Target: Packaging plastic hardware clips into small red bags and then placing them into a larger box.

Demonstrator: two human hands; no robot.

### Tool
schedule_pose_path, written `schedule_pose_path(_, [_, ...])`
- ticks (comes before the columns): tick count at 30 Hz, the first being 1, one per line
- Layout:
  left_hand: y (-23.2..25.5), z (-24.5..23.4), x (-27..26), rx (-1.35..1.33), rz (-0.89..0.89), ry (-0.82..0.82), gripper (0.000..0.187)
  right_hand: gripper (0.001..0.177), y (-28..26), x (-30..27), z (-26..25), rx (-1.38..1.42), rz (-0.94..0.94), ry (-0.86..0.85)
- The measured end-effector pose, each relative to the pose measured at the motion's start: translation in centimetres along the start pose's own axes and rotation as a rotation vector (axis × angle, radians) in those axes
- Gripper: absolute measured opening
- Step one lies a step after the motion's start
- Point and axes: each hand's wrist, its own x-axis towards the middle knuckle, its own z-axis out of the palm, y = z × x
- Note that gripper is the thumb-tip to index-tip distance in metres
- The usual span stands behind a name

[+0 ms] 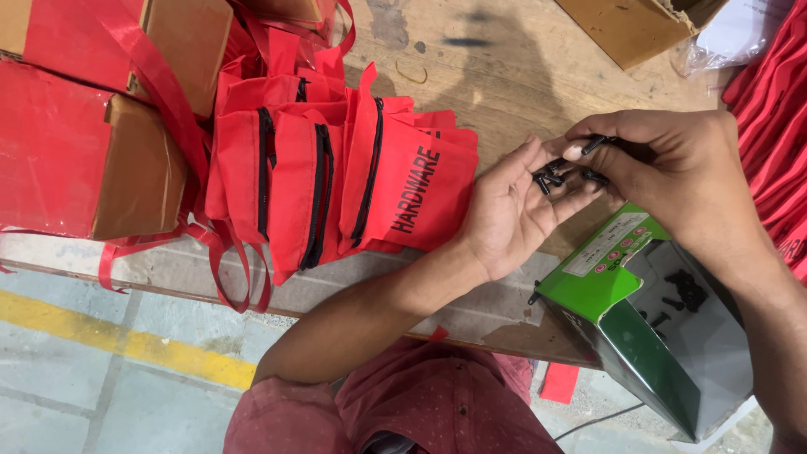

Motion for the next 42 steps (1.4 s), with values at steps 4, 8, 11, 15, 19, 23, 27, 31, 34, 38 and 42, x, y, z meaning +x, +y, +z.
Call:
schedule_pose_path(4, [0.2, 0.9, 0.0, -0.006, -0.005, 0.030, 0.044, 0.022, 0.1, 0.1, 0.1, -0.038, -0.096, 0.015])
schedule_pose_path(8, [-0.2, -0.6, 0.1, 0.001, -0.011, -0.007, 0.047, 0.020, 0.0, 0.2, 0.3, -0.085, -0.092, 0.013])
schedule_pose_path(11, [0.0, -0.2, 0.1, 0.016, -0.019, -0.049, 0.050, 0.020, 0.2, 0.2, 0.3, -0.083, -0.059, 0.021])
schedule_pose_path(15, [-0.1, -0.3, 0.0, 0.014, -0.030, -0.038, 0.052, 0.019, 0.3, 0.2, 0.1, -0.087, -0.065, 0.022])
schedule_pose_path(19, [-0.1, -0.3, 0.1, -0.049, -0.045, -0.076, 0.057, 0.021, 0.5, 0.1, -0.8, 0.102, -0.016, -0.024])
schedule_pose_path(23, [0.7, 2.0, -0.4, -0.065, -0.069, -0.065, 0.063, 0.024, 2.3, -1.3, -2.7, 0.348, 0.133, 0.010])
schedule_pose_path(27, [1.4, 3.7, -0.7, -0.039, -0.082, -0.046, 0.066, 0.020, 17.9, -4.6, -7.1, 0.264, 0.275, -0.120])
schedule_pose_path(31, [1.4, 4.3, -0.8, -0.037, -0.101, -0.038, 0.064, 0.026, 44.0, -18.3, -7.5, 0.426, 1.407, -0.445])
schedule_pose_path(34, [1.2, 4.2, -0.9, -0.037, -0.112, -0.059, 0.061, 0.037, 10.4, -13.7, -4.6, -0.321, 0.138, -0.313])
schedule_pose_path(38, [0.9, 3.8, -1.1, 0.005, -0.112, -0.096, 0.058, 0.054, 6.6, -13.0, -2.9, -0.506, 0.066, -0.214])
schedule_pose_path(42, [0.8, 3.8, -1.0, 0.068, -0.094, -0.118, 0.061, 0.047, 5.7, -12.9, -3.5, -0.279, 0.184, -0.136])
